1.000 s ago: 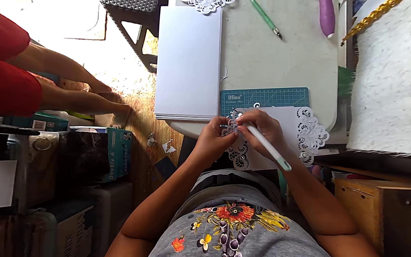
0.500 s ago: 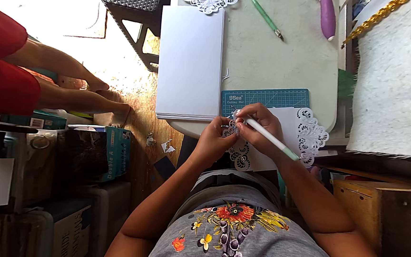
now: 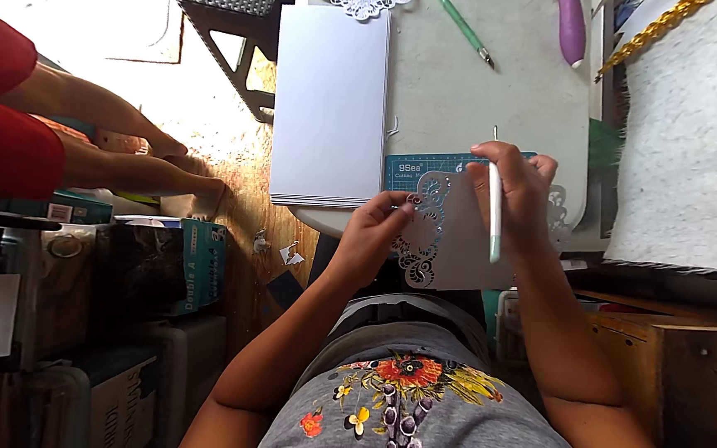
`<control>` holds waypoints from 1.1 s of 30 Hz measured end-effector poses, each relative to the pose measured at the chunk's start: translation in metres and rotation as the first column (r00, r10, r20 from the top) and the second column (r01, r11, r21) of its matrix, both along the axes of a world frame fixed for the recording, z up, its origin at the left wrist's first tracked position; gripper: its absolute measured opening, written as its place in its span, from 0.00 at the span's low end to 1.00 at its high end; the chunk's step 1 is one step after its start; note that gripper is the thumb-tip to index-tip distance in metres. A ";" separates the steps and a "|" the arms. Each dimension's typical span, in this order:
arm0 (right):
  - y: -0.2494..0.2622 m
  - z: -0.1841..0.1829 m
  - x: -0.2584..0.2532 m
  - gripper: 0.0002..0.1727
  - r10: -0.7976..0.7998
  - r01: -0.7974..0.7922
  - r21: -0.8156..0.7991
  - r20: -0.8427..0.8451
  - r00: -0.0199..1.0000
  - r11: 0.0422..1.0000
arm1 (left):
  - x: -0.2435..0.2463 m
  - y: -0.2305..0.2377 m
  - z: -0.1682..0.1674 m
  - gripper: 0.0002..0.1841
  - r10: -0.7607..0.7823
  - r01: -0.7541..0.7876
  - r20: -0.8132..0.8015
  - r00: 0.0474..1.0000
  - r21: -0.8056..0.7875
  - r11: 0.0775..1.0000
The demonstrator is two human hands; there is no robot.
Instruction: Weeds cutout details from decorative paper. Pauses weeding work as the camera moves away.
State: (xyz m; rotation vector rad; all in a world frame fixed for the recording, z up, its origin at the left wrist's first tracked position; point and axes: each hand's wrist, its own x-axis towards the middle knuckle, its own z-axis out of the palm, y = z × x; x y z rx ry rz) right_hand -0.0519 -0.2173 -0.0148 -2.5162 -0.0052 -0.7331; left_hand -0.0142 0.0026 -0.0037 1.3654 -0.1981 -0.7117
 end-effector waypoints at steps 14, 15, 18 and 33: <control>-0.012 0.028 -0.006 0.16 -0.127 0.129 0.087 -0.027 0.992 0.988 | -0.003 -0.005 0.005 0.14 0.013 -0.044 -0.213 0.977 -0.142 0.989; -0.012 0.027 -0.005 0.16 -0.142 0.144 0.074 -0.030 0.989 0.987 | -0.003 -0.005 0.005 0.13 0.013 -0.046 -0.221 0.975 -0.143 0.989; -0.011 0.022 -0.007 0.19 -0.219 0.219 0.001 0.031 0.975 0.976 | -0.002 -0.002 0.005 0.13 0.002 -0.030 -0.228 0.974 -0.122 0.992; 0.025 -0.028 -0.023 0.12 0.197 -0.282 0.771 0.205 0.959 0.571 | 0.015 -0.003 0.004 0.14 0.058 -0.092 -0.377 0.924 -0.073 0.993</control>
